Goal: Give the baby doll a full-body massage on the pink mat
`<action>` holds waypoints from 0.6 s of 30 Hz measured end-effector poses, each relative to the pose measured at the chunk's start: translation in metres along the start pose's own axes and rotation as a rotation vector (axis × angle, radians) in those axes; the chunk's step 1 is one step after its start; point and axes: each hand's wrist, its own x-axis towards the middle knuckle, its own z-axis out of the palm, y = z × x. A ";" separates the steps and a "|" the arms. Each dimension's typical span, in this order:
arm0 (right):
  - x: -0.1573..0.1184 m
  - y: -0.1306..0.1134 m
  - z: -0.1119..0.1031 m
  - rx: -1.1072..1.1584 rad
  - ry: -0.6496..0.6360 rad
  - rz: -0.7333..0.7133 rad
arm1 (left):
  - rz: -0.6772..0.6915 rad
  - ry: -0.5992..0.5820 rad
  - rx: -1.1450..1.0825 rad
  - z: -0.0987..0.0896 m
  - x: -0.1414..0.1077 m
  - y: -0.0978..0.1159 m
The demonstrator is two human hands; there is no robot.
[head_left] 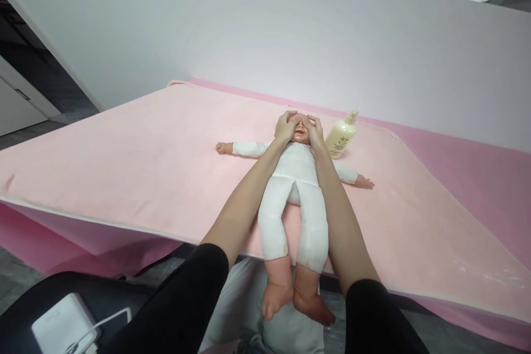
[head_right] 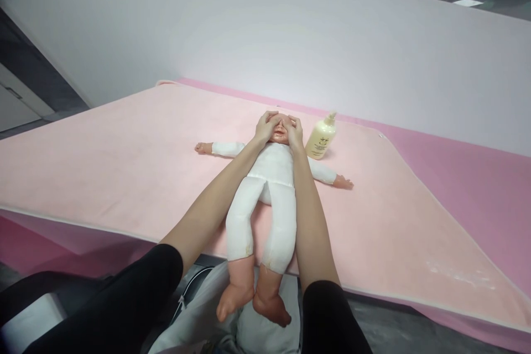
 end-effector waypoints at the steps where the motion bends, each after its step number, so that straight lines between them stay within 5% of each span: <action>1: 0.002 0.001 0.000 0.001 0.004 -0.001 | -0.006 -0.001 0.005 0.000 0.000 0.000; 18: 0.007 0.002 -0.001 -0.022 0.048 -0.003 | -0.048 0.037 -0.039 0.003 0.004 -0.004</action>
